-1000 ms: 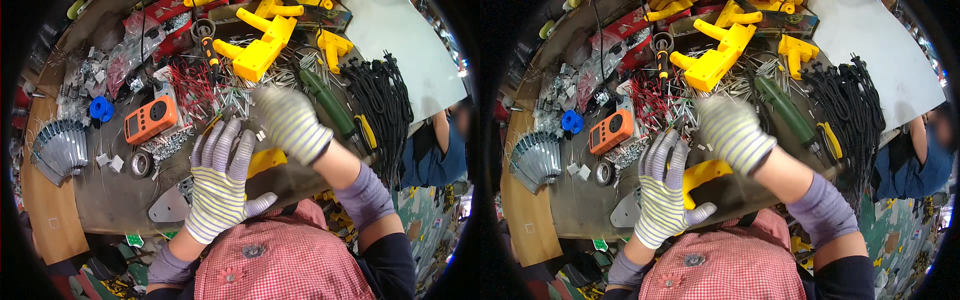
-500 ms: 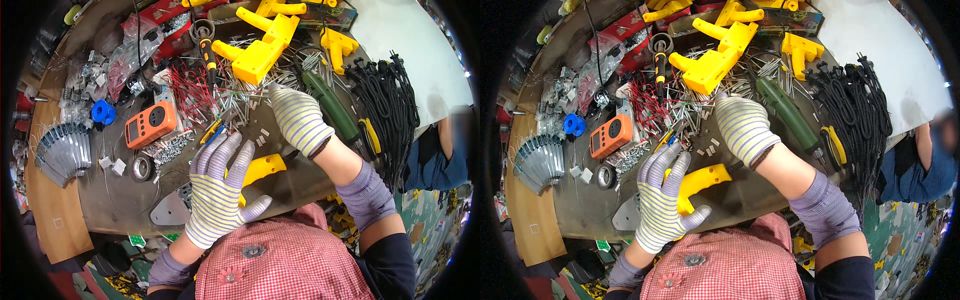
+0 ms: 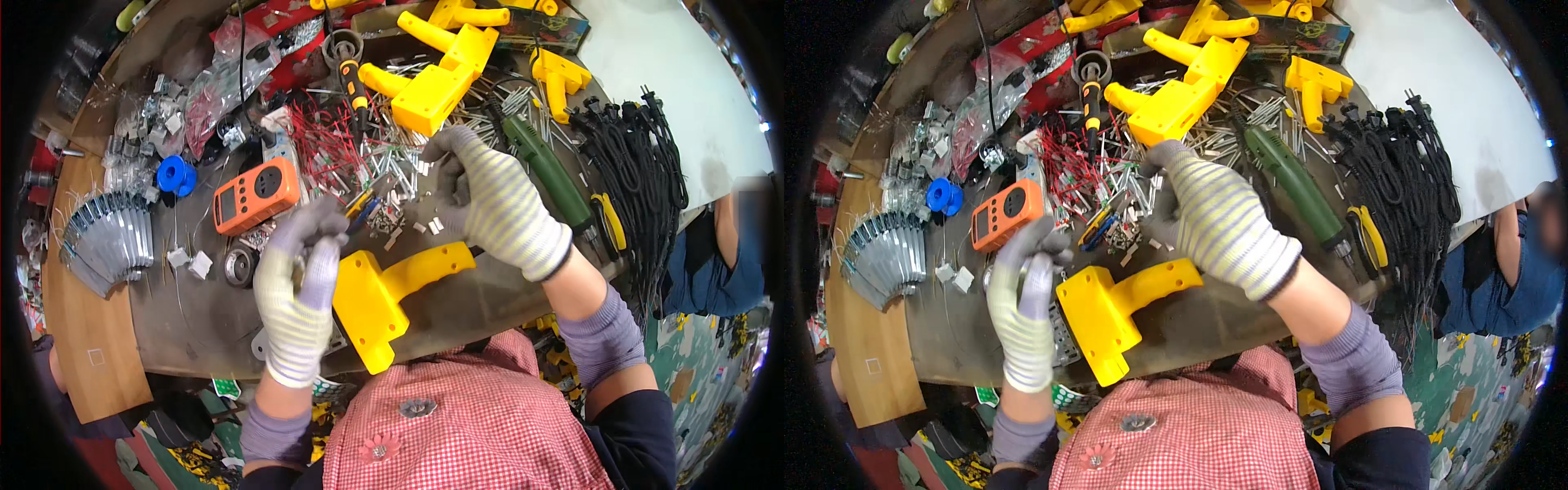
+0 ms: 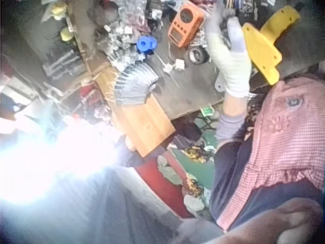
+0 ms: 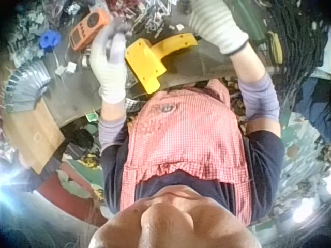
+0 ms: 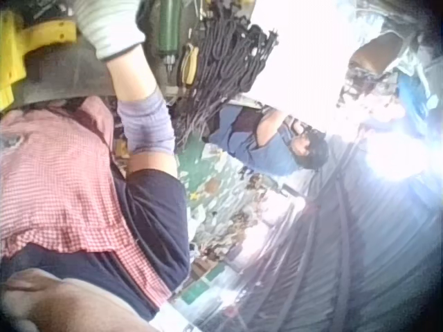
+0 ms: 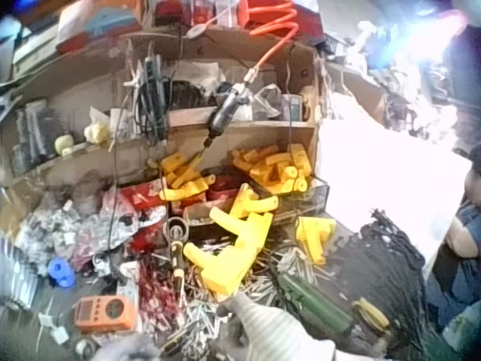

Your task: The person assembles an electric tool by connecting internal wires, fitting the plastic housing and metal plate together, and fastening screws with a power screwdriver. They then install a rotary dial onto the tool, set it aside, and begin assembling internal components for another unit.

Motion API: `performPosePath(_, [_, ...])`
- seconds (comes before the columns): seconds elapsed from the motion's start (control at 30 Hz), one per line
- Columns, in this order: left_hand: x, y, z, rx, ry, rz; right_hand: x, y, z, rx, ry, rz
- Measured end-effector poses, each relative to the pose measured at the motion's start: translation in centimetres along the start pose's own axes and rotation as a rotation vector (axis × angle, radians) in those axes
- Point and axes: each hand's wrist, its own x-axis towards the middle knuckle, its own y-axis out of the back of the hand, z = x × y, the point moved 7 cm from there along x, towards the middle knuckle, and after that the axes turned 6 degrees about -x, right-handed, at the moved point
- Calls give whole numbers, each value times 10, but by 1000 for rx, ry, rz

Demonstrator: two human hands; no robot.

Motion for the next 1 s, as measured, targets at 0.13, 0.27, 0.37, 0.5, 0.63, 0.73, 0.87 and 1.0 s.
performPosePath(0.13, [21, -16, -8, -38, 12, -189, -12, -1, -55, 440, 59, -68])
performPosePath(0.27, [28, -18, 6, 28, -43, -241, -22, -1, -46, 596, 55, 40])
performPosePath(0.37, [35, -3, -6, -11, 49, -356, -47, 11, -41, 218, 73, -76])
performPosePath(0.5, [45, -14, -23, 191, 130, -598, -70, -7, -55, -223, 304, -250])
performPosePath(0.63, [47, -17, -36, 175, 202, -640, -71, -12, -61, -224, 400, -338])
performPosePath(0.73, [51, -30, -25, 318, -44, -757, -70, -12, -61, -216, 436, -413])
performPosePath(0.87, [52, -37, -16, 437, -278, -756, -63, -7, -65, -189, 480, -430])
performPosePath(1.0, [51, -42, -19, 441, -313, -782, -67, -11, -63, -114, 499, -444])
